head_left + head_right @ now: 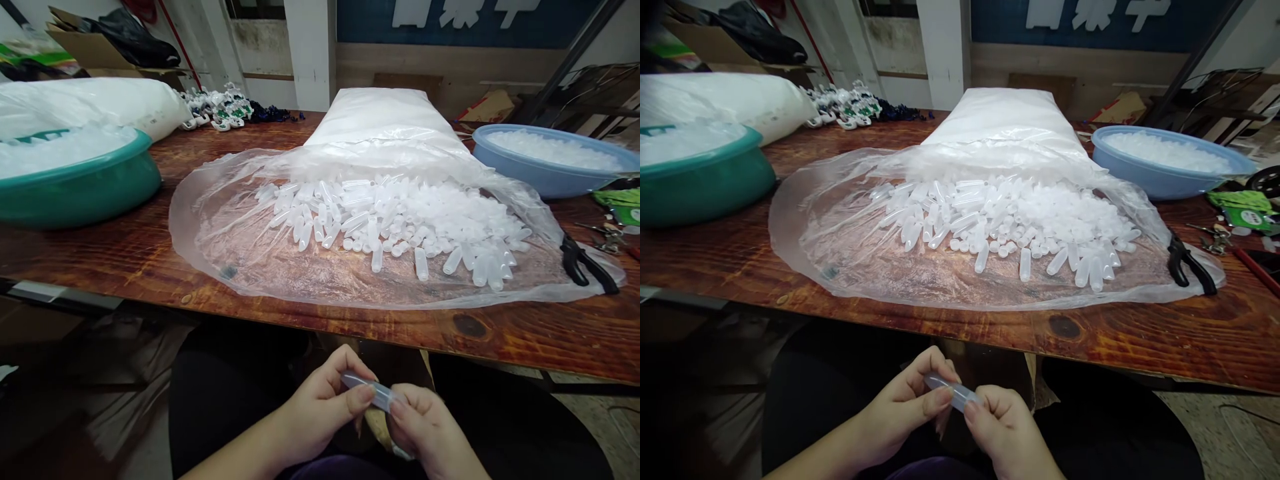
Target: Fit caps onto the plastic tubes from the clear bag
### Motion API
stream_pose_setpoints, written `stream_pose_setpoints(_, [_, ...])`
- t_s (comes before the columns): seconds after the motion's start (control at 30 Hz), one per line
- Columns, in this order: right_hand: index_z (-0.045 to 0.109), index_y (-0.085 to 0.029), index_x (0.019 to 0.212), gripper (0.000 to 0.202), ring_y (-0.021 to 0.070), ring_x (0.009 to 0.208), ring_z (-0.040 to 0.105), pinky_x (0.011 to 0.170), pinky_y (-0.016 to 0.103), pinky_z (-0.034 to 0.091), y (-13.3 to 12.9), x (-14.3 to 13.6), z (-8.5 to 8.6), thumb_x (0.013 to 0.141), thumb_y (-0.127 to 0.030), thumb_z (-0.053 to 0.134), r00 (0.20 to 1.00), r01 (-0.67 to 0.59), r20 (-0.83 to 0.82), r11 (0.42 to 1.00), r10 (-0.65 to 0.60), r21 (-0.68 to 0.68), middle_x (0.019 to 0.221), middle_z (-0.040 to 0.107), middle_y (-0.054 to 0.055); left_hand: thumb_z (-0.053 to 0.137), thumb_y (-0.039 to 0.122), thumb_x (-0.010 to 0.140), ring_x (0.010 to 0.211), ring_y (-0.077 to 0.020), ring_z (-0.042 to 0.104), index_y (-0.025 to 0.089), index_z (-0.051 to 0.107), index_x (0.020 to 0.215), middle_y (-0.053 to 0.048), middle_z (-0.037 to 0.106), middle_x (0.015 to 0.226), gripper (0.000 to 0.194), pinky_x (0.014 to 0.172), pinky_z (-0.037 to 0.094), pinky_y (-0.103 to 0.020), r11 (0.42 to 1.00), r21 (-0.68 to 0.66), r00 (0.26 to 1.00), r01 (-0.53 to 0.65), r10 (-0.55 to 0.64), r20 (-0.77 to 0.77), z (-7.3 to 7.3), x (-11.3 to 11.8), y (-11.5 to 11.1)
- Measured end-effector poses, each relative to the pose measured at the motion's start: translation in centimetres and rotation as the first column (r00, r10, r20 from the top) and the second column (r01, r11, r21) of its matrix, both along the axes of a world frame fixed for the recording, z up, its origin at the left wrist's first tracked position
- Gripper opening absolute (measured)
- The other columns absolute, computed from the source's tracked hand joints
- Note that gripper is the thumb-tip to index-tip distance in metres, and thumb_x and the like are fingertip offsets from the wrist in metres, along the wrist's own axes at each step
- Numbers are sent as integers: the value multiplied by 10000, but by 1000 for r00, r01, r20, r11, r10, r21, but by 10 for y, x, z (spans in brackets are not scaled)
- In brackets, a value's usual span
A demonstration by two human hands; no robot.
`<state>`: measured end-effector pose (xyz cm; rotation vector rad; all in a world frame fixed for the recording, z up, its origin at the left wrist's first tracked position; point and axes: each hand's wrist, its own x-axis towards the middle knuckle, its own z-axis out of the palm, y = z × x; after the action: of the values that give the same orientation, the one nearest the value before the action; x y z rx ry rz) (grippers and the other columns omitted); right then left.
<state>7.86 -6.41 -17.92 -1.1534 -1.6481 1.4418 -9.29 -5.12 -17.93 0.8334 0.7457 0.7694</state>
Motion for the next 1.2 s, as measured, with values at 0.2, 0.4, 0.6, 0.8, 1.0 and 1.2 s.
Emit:
stream_pose_setpoints(0.2, [461,-187,602,250,114,512,416,485,220,319,3,3,5,836,-273,475,978,-45,194,838,-73,544,554,430,-19,674,512,710,442,-48,422,162,427,807,51,490,571,439,448,318,-174,997,-42,996,58,-55,63,-3,7,-2])
stream_pose_setpoints(0.4, [313,-218,585,519,93,460,243,422,213,250,3,-5,-6,793,-693,295,993,116,10,928,-120,-354,526,259,-64,540,573,787,552,-77,446,161,426,885,41,481,628,439,551,357,-205,994,90,992,61,-50,-118,-7,7,0])
stream_pose_setpoints(0.6, [566,-216,663,386,174,588,536,563,260,383,15,46,37,850,-507,394,755,-28,652,998,63,-63,640,577,19,388,373,887,866,-212,553,150,467,1105,-99,585,959,322,763,430,-341,867,254,695,428,-136,-707,-10,16,12])
stream_pose_setpoints(0.8, [614,-208,880,159,227,877,595,707,286,421,88,67,82,814,-261,480,488,158,652,793,-581,588,933,653,52,481,352,842,884,-305,606,143,233,1373,-160,604,1023,623,724,461,-393,658,116,311,744,-186,-932,42,26,27])
stream_pose_setpoints(1.0, [617,-178,893,209,252,781,614,574,296,384,158,49,75,833,-334,491,307,100,808,861,-503,498,881,673,94,319,268,920,672,-154,584,185,570,832,-13,629,773,279,588,424,-235,491,312,322,814,66,-944,107,29,60])
stream_pose_setpoints(1.2, [590,-147,997,225,286,847,600,630,324,397,159,45,64,816,-250,507,310,45,817,865,-487,499,926,656,134,382,75,857,964,-221,508,110,569,1020,-120,558,1062,250,801,406,-303,164,374,219,913,576,-788,107,65,141])
